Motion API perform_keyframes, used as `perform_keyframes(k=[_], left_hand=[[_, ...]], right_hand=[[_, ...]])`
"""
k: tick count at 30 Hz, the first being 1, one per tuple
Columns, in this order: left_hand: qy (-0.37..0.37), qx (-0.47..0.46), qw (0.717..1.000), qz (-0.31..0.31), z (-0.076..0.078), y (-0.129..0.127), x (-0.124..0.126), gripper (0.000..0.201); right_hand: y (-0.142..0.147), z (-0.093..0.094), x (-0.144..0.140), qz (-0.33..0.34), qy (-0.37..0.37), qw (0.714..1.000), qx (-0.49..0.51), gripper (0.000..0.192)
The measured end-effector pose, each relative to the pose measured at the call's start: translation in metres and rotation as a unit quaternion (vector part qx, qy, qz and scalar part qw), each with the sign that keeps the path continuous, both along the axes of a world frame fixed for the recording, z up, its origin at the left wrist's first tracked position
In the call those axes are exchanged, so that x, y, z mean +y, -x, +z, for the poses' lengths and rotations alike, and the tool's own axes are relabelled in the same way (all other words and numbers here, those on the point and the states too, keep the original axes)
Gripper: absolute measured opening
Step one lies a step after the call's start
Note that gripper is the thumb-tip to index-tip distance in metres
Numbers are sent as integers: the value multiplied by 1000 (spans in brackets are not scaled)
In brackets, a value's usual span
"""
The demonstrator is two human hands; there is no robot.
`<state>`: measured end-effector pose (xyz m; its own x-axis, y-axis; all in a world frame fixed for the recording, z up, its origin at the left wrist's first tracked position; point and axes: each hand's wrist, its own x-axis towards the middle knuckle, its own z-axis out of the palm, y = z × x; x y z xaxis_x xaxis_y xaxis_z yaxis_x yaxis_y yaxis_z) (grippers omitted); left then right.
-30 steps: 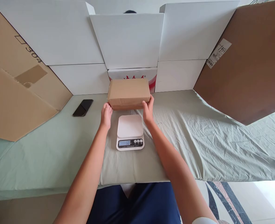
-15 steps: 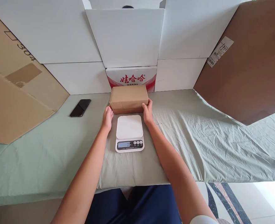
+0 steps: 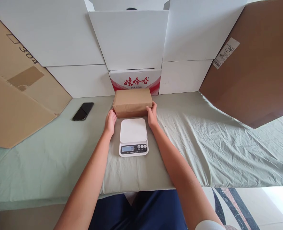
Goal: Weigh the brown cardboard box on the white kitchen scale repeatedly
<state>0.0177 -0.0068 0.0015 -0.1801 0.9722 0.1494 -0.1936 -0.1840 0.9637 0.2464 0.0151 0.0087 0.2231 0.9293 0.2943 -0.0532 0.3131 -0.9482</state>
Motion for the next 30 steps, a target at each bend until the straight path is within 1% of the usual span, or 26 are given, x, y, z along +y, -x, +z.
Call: perform_keyframes(k=[3, 5, 8, 13, 16, 20, 30], left_hand=[[6, 1, 1000, 20, 2, 5, 0, 66], [14, -1, 999, 33, 2, 8, 0, 67], [22, -3, 999, 44, 3, 12, 0, 70], [27, -6, 998, 55, 3, 15, -1, 66], [29, -6, 998, 56, 4, 16, -1, 66], [31, -3, 998, 49, 5, 14, -1, 72], [34, 4, 999, 32, 2, 10, 1, 66]], right_hand=[[-6, -3, 2, -10, -1, 1000, 6, 61], [-11, -5, 3, -21, 17, 1000, 10, 63], [-18, -7, 2, -36, 43, 998, 15, 61], [-20, -10, 2, -35, 38, 999, 10, 59], [-19, -12, 2, -30, 34, 999, 7, 56], [-19, -14, 4, -28, 29, 999, 18, 52], [-19, -17, 6, -21, 18, 999, 23, 49]])
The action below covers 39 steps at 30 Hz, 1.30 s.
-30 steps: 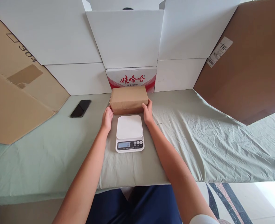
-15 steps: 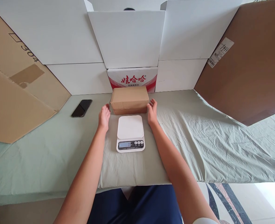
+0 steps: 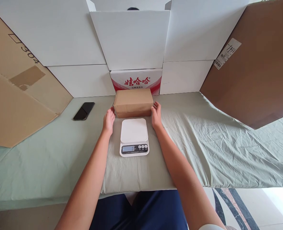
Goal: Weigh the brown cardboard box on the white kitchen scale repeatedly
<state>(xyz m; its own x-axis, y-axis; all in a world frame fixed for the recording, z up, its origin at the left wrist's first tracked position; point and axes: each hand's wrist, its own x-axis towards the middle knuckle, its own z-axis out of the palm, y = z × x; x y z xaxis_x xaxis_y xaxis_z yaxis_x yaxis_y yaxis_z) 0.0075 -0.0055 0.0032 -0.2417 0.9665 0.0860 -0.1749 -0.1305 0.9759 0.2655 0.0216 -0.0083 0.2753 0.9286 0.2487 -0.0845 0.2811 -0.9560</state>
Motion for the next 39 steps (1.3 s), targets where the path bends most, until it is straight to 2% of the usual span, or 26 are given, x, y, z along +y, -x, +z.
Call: perform_keyframes(k=[5, 22, 30, 34, 39], left_hand=[[-4, 3, 1000, -12, 0, -2, -1, 71], [-28, 8, 999, -33, 4, -9, -5, 65], [-33, 13, 999, -40, 1, -11, -4, 65], [-38, 22, 998, -38, -2, -11, -3, 63], [-53, 43, 998, -18, -1, -7, -4, 58]], right_hand=[[0, -1, 1, 6, -10, 1000, -5, 51], [2, 3, -2, 7, 0, 1000, -14, 51], [6, 13, -9, 29, -3, 999, -18, 54], [10, 17, -15, 43, -16, 996, -75, 56], [17, 20, -20, 54, -75, 987, -130, 64]])
